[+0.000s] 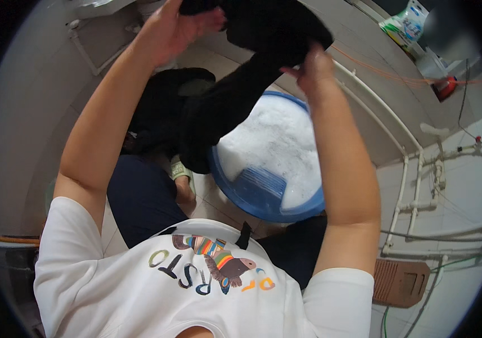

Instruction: The person washes clothes by hand in a blue basin filled with soapy water. They scrub and rinse multiple dark-colored garments, wringing them out and placing them into an adjacent orange basin.

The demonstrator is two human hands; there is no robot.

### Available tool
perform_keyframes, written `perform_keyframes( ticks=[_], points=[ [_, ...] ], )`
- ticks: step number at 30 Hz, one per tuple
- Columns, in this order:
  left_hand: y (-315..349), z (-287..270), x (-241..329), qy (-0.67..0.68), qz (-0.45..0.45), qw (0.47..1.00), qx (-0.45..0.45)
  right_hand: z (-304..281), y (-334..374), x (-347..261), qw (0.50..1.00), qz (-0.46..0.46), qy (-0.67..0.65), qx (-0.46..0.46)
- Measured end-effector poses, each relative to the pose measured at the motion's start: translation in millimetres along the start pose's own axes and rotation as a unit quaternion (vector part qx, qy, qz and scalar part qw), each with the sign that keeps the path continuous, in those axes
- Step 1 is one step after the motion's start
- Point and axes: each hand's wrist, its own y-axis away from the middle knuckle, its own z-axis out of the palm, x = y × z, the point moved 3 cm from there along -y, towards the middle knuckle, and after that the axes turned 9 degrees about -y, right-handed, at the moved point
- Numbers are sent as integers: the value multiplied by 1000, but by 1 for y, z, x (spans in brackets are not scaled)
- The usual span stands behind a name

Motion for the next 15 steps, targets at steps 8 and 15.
perform_keyframes(
  ticks=[8, 15],
  points=[
    [46, 6, -168, -447, -182, 874, -52, -101, 6, -100, 993, -79, -53, 77],
    [33, -29, -235, -688, -141, 711, 30, -282, 25, -20, 981, 36, 136, 136]
  ],
)
